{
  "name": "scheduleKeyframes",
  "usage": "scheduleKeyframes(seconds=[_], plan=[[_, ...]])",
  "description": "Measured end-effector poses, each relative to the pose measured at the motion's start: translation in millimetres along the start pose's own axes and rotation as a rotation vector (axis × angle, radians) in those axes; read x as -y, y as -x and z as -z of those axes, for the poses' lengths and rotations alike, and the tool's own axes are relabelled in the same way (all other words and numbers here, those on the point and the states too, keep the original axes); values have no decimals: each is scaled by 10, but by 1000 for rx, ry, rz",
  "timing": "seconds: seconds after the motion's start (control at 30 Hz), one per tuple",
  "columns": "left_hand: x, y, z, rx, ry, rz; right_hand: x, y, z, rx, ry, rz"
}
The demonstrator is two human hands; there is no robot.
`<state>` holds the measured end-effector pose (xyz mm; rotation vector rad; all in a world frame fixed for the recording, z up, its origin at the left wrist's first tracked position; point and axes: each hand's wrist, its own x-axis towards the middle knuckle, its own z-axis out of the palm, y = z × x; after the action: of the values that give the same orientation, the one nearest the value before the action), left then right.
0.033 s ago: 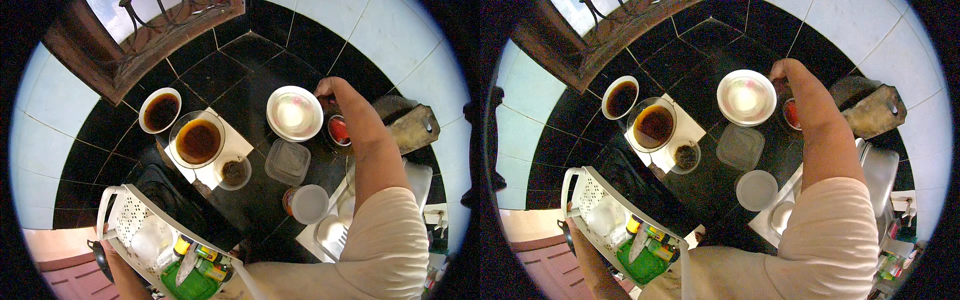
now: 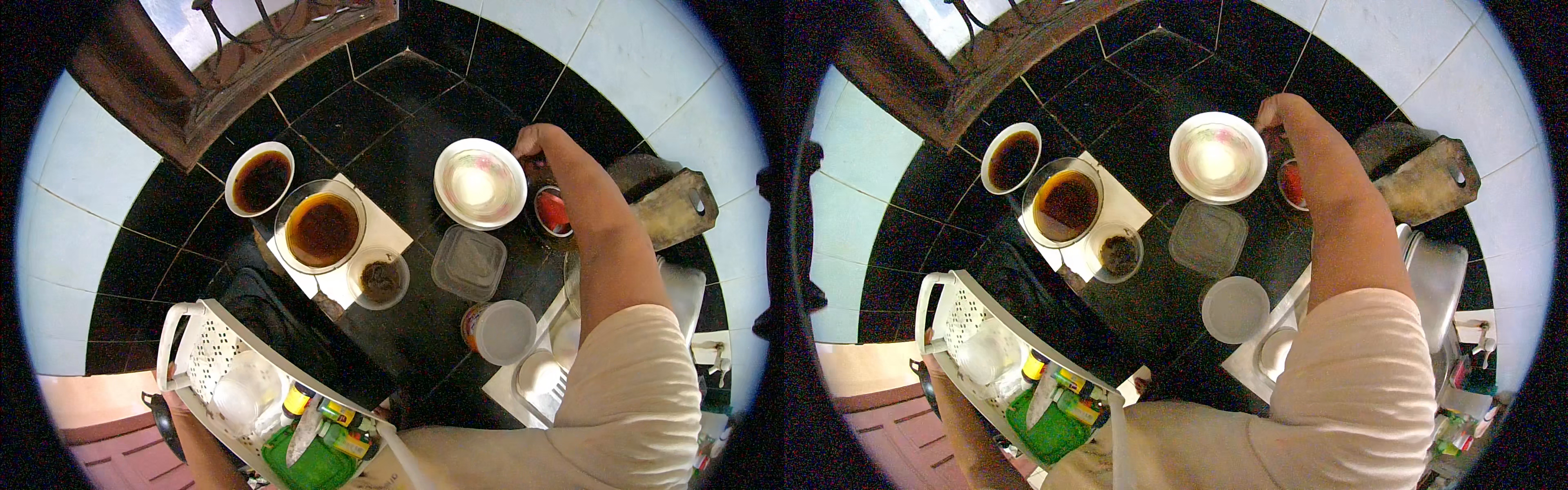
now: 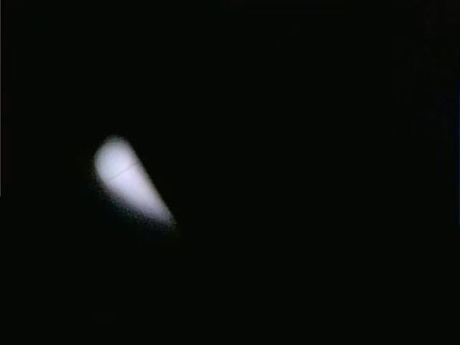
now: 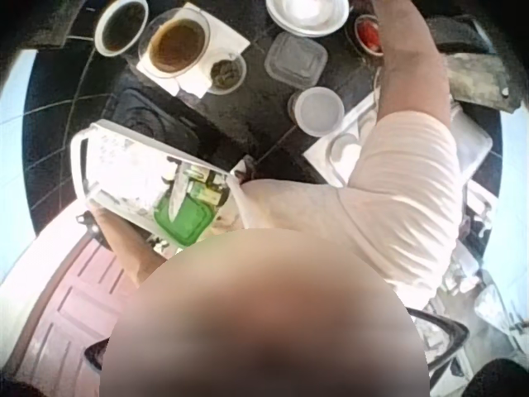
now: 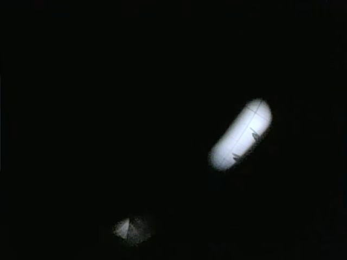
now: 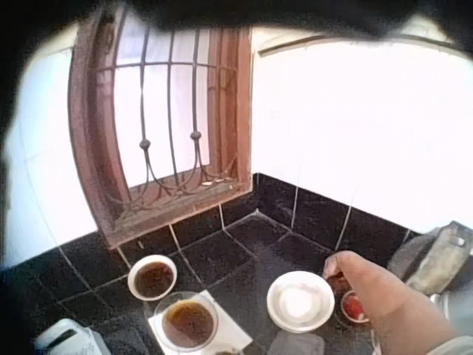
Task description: The person assembles a white plastic dish rack by attaching wheels and a handle, then places it on the kitchen counter. They also pick up and set down a second tray containing knives and tongs.
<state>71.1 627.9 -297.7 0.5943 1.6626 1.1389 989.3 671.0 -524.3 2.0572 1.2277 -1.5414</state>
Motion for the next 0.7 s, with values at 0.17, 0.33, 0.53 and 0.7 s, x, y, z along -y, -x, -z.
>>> scheduleKeyframes(seconds=[0.17,0.33,0.53,0.7], plan=[[43,-153,44,4,3,6,331,65,-146,-96,-309,38],[96,-254,141,12,-3,7,564,50,-319,-191,-651,46],[95,-293,249,-2,-7,12,631,-18,-278,-261,-67,-28],[-25,-272,246,-1,-8,18,648,-204,-153,-719,114,-225]])
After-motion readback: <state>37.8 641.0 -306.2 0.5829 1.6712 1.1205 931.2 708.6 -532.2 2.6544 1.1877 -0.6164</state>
